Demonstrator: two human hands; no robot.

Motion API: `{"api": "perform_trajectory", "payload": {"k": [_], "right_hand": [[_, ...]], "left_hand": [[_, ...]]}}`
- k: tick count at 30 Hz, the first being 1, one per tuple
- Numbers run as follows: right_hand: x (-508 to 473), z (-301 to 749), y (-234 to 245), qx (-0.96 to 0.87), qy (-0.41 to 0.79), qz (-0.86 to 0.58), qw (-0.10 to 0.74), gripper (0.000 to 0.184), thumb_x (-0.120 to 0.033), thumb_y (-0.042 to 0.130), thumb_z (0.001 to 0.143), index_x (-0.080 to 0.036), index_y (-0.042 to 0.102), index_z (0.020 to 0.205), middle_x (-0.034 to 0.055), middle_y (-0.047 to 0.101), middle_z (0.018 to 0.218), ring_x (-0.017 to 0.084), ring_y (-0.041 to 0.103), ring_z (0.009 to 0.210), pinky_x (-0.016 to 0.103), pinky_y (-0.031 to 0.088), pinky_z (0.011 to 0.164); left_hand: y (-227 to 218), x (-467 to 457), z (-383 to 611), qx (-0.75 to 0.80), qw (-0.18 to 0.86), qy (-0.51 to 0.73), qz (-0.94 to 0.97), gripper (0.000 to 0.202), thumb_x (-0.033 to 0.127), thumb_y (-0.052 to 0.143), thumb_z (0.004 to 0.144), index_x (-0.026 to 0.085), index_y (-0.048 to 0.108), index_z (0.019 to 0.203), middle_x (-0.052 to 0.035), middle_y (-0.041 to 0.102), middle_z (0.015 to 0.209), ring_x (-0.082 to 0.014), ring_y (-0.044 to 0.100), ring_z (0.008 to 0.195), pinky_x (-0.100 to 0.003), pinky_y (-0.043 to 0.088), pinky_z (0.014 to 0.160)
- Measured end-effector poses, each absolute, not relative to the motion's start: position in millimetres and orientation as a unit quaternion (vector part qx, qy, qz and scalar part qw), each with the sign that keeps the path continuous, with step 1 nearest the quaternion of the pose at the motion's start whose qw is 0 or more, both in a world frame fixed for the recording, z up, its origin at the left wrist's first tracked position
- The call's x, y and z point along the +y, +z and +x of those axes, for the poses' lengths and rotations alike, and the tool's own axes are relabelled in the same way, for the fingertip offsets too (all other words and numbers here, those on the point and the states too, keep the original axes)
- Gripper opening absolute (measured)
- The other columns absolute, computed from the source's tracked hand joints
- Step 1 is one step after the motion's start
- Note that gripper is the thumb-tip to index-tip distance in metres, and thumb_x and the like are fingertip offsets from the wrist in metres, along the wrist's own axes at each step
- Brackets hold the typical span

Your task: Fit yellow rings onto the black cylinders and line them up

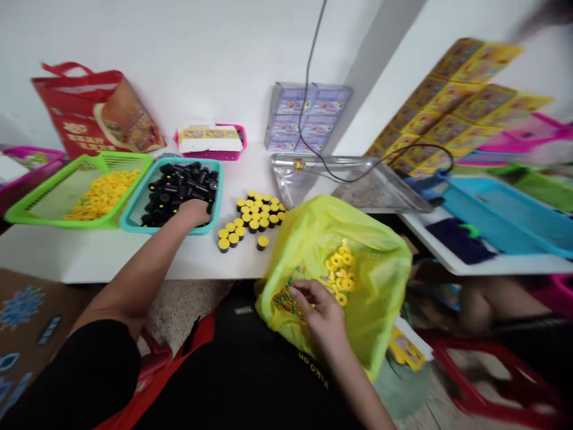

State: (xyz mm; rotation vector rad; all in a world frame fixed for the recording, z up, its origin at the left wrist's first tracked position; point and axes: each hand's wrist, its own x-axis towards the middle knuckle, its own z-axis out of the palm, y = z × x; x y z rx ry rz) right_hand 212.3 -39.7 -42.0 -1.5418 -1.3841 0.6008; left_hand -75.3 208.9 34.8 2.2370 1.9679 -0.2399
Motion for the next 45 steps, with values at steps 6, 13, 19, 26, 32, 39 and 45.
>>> {"api": "perform_trajectory", "payload": {"k": [6, 13, 19, 26, 32, 39, 45], "right_hand": [[-42.7, 213.2, -37.2, -0.536, 0.231, -0.636, 0.504, 0.025, -0.044, 0.070, 0.086, -0.020, 0.072, 0.085, 0.0045, 0.072, 0.077, 0.018, 0.067, 0.068, 0.031, 0.054, 0.063], [-40.8, 212.2, -24.5, -0.507, 0.254, -0.598, 0.566, 0.019, -0.040, 0.070, 0.088, -0.021, 0.068, 0.091, 0.0022, 0.069, 0.078, 0.017, 0.066, 0.069, 0.030, 0.055, 0.062], [-45.9, 218.6, 0.8, -0.732, 0.079, -0.544, 0.404, 0.032, -0.026, 0.066, 0.092, -0.023, 0.064, 0.124, 0.0085, 0.068, 0.102, 0.024, 0.067, 0.092, 0.040, 0.057, 0.080], [-59.9, 263.2, -28.6, -0.740, -0.005, -0.654, 0.157, 0.016, -0.011, 0.064, 0.083, -0.018, 0.069, 0.096, 0.0111, 0.065, 0.090, 0.027, 0.061, 0.084, 0.037, 0.051, 0.069], [-52.1, 247.4, -44.8, -0.761, -0.010, -0.648, 0.032, 0.020, 0.001, 0.060, 0.074, -0.015, 0.070, 0.081, 0.0152, 0.067, 0.088, 0.028, 0.060, 0.083, 0.036, 0.047, 0.067], [-49.5, 247.3, -49.9, -0.668, 0.206, -0.641, 0.318, 0.018, -0.018, 0.073, 0.079, -0.021, 0.072, 0.096, 0.0036, 0.071, 0.089, 0.020, 0.067, 0.082, 0.035, 0.054, 0.076], [-61.2, 247.2, -35.1, -0.549, 0.305, -0.576, 0.523, 0.027, -0.037, 0.080, 0.079, -0.020, 0.069, 0.096, 0.0034, 0.073, 0.087, 0.020, 0.069, 0.078, 0.035, 0.057, 0.075]], "left_hand": [[43.8, 210.2, -84.9, 0.654, 0.045, -0.063, 0.753, 0.025, 0.031, 0.070, 0.073, 0.011, 0.072, 0.087, -0.0141, 0.075, 0.091, -0.0309, 0.067, 0.092, -0.030, 0.047, 0.070], [66.5, 123.9, -61.6, 0.603, 0.112, 0.420, 0.669, 0.026, 0.033, 0.074, 0.074, 0.014, 0.071, 0.092, 0.0020, 0.064, 0.072, -0.0121, 0.057, 0.065, -0.025, 0.045, 0.066], [35.6, 35.3, 40.3, 0.347, 0.452, 0.307, 0.762, 0.012, 0.027, 0.073, 0.073, 0.018, 0.066, 0.075, 0.0012, 0.060, 0.066, -0.0107, 0.050, 0.057, -0.023, 0.039, 0.052], [15.1, 33.3, 57.1, 0.337, 0.552, 0.301, 0.700, 0.026, 0.039, 0.070, 0.082, 0.020, 0.062, 0.098, 0.0019, 0.058, 0.073, -0.0092, 0.049, 0.053, -0.023, 0.038, 0.051], [14.1, 32.1, 56.3, 0.347, 0.568, 0.294, 0.687, 0.019, 0.038, 0.065, 0.086, 0.020, 0.062, 0.089, 0.0016, 0.055, 0.066, -0.0106, 0.052, 0.052, -0.023, 0.037, 0.047], [11.9, 30.5, 54.0, 0.340, 0.570, 0.309, 0.681, 0.018, 0.037, 0.064, 0.087, 0.019, 0.064, 0.088, 0.0002, 0.059, 0.068, -0.0114, 0.055, 0.056, -0.022, 0.040, 0.049], [5.8, 25.0, 61.5, 0.236, 0.467, 0.311, 0.793, 0.034, 0.018, 0.066, 0.079, 0.019, 0.068, 0.113, -0.0095, 0.067, 0.107, -0.0195, 0.065, 0.092, -0.024, 0.051, 0.060]]}}
